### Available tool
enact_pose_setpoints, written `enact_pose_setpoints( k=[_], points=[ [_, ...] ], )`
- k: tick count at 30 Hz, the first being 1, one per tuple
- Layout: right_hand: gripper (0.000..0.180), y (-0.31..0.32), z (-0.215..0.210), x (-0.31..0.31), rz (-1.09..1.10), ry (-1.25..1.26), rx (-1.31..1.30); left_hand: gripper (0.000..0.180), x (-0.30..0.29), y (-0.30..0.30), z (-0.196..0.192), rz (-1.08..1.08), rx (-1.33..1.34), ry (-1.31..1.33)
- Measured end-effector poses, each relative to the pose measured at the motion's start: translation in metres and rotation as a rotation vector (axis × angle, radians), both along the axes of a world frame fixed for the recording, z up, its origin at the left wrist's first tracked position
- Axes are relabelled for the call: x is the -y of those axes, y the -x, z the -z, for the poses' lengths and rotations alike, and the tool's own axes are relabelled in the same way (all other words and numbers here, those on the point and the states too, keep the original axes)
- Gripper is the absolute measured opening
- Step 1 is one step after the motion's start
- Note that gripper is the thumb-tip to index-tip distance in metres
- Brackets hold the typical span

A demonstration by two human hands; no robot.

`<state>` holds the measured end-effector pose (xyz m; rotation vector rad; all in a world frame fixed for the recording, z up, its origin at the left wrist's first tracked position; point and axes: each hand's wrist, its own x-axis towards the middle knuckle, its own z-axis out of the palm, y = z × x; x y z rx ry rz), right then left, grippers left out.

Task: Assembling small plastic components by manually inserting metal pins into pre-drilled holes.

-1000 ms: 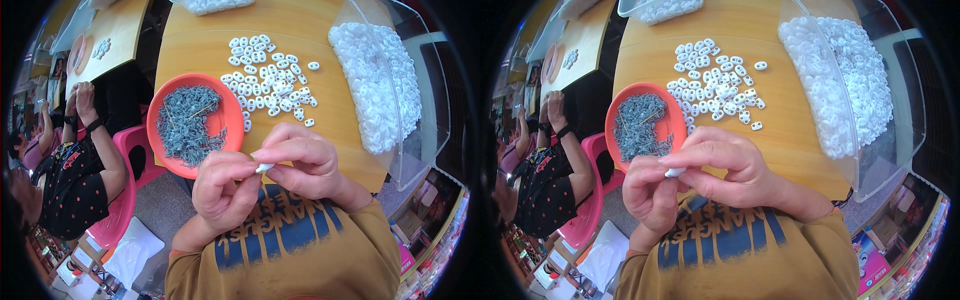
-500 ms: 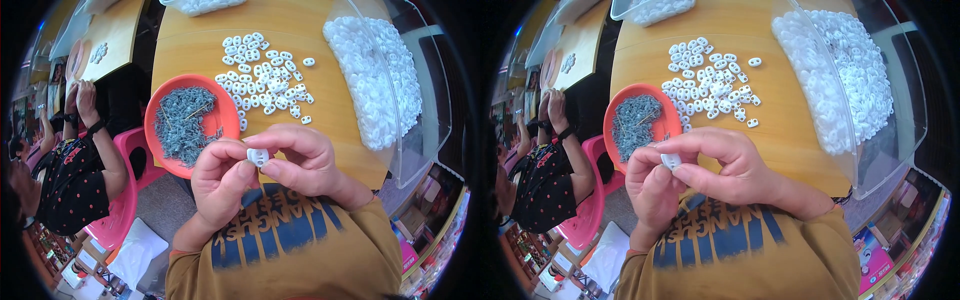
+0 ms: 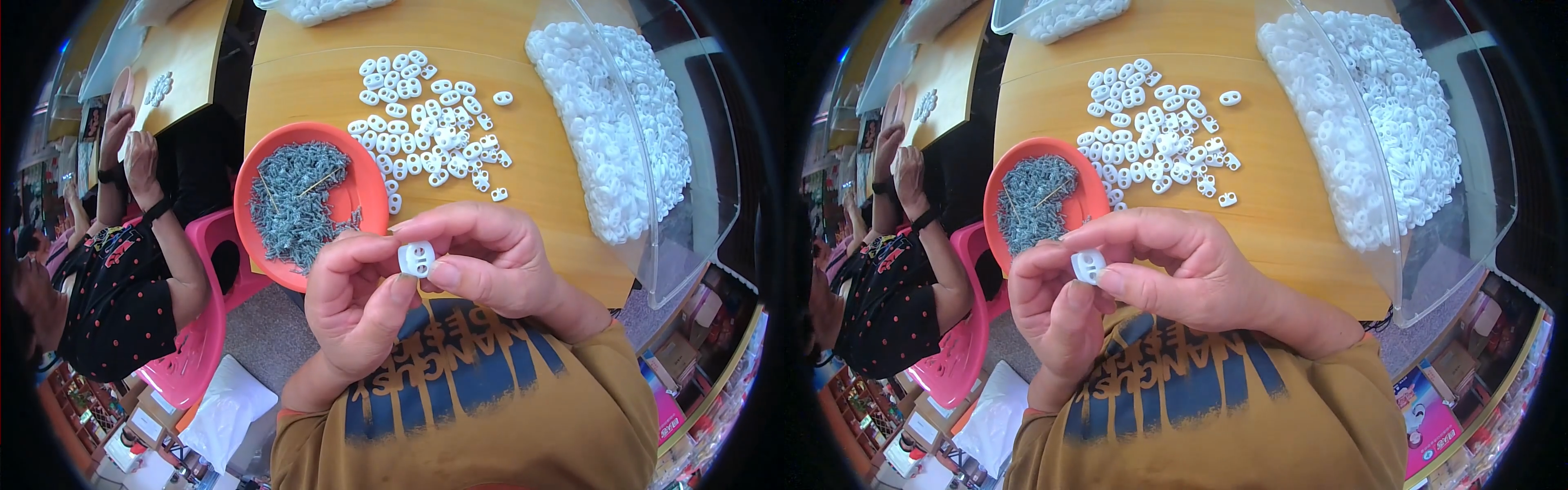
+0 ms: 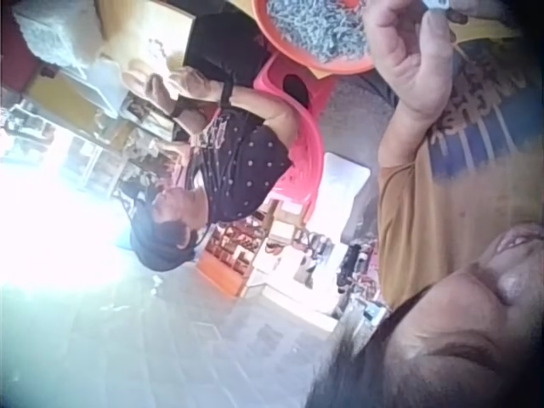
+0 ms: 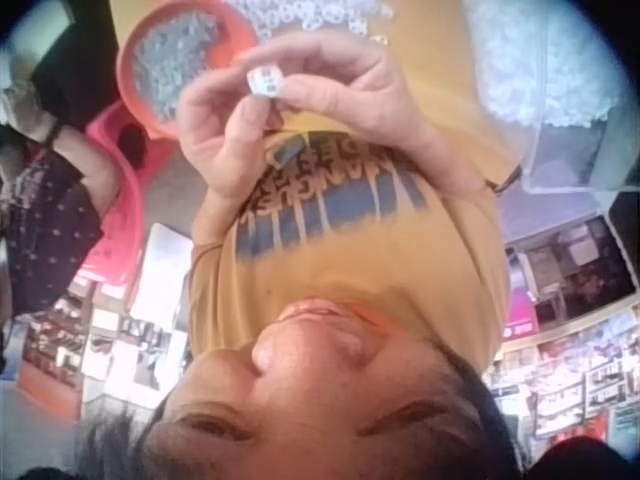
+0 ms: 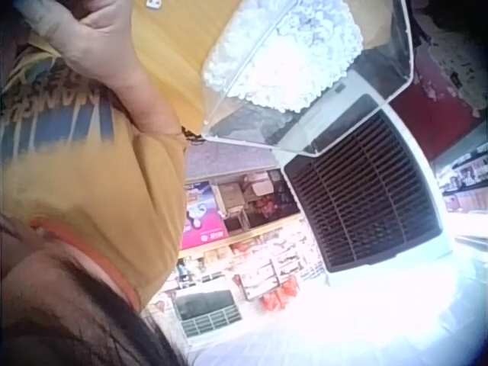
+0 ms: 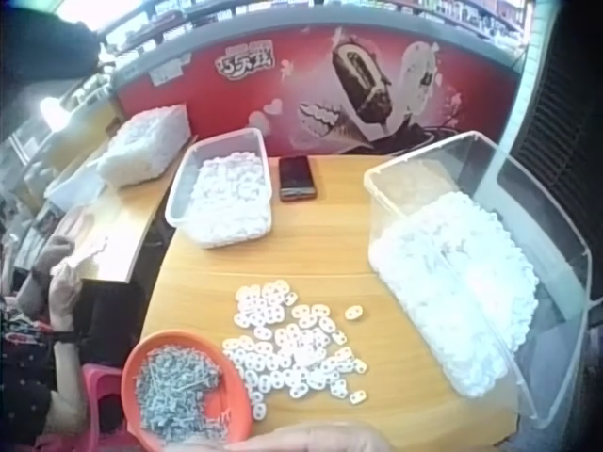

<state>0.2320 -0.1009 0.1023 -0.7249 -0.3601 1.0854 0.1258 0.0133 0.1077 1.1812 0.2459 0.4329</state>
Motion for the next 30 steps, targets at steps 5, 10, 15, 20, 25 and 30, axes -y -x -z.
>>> enact_pose_setpoints(
  k=[5,10,15,20,25,30],
  points=[
    [0.031,-0.004,0.004,-0.002,-0.018,-0.017,0.074,0.03,-0.002,-0.002,0.001,-0.004,0.007,-0.07],
    [0.037,-0.009,0.003,-0.005,-0.049,0.0,0.115,0.032,-0.009,0.0,-0.001,-0.039,-0.122,-0.279],
    [0.037,-0.01,0.007,-0.001,-0.027,0.093,0.073,0.032,-0.024,-0.016,-0.006,0.143,-0.143,-0.66],
    [0.035,-0.013,0.01,-0.007,0.036,0.068,0.019,0.025,-0.033,-0.029,-0.009,0.149,-0.286,-0.336],
    [0.032,-0.013,0.016,-0.01,0.082,0.138,0.025,0.02,-0.072,-0.101,-0.021,-0.107,-0.337,-0.41],
    [0.027,0.0,0.025,-0.013,-0.072,0.124,0.235,0.034,-0.143,-0.192,-0.037,-0.146,-0.115,-0.313]
  ],
)
